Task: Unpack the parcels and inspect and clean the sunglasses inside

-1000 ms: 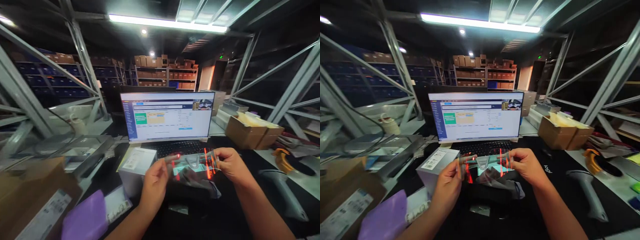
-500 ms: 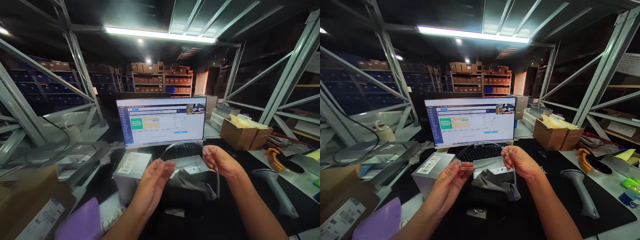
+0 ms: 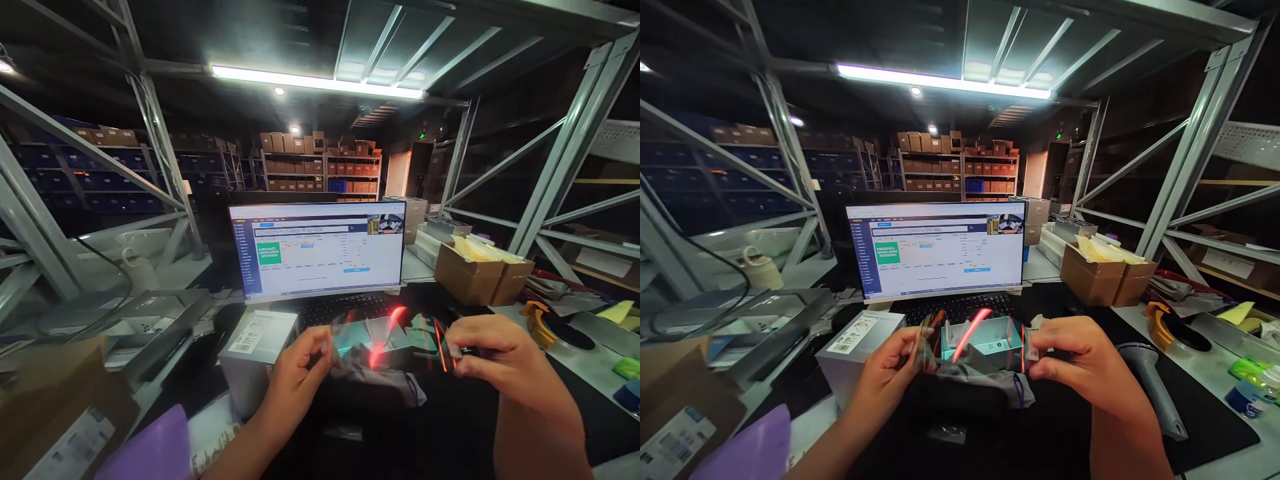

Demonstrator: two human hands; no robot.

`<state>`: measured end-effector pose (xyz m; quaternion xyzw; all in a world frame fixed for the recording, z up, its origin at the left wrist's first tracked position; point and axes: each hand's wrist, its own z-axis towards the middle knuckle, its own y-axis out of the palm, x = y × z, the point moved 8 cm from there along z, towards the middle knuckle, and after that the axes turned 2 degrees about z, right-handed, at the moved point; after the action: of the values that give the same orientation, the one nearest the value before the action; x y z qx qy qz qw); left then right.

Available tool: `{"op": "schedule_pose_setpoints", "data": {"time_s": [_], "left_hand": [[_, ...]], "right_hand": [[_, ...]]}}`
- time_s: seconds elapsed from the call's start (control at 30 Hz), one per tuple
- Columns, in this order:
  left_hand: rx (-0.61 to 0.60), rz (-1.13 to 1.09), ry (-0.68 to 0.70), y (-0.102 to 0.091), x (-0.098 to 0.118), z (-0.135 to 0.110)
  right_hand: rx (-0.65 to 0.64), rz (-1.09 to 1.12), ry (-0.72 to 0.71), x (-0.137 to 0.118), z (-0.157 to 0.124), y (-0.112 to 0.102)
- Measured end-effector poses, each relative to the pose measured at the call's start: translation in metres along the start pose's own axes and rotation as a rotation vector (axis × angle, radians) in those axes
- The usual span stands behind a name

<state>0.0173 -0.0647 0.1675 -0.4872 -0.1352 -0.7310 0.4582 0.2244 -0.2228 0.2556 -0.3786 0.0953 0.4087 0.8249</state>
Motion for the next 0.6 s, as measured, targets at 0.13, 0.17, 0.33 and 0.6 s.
{"op": "schedule_pose_setpoints", "data": {"time_s": [0.13, 0.17, 0.33, 0.6], "left_hand": [[0.206, 0.250, 0.059, -0.009, 0.005, -0.005], [0.263, 0.302, 0.050, -0.011, 0.003, -0.006], [0.297, 0.440, 0.004, -0.009, -0.004, -0.008], [0.212, 0.729, 0.254, 0.002, 0.040, -0.017]], "right_hand": [[-0.033, -0.117, -0.095, -0.012, -0.005, 0.003], [-0.013, -0.146, -0.095, -0.013, -0.005, 0.004], [0.124, -0.236, -0.043, -0.012, -0.001, 0.007], [0.105, -0.202, 0.017, 0.002, 0.005, 0.016]]}}
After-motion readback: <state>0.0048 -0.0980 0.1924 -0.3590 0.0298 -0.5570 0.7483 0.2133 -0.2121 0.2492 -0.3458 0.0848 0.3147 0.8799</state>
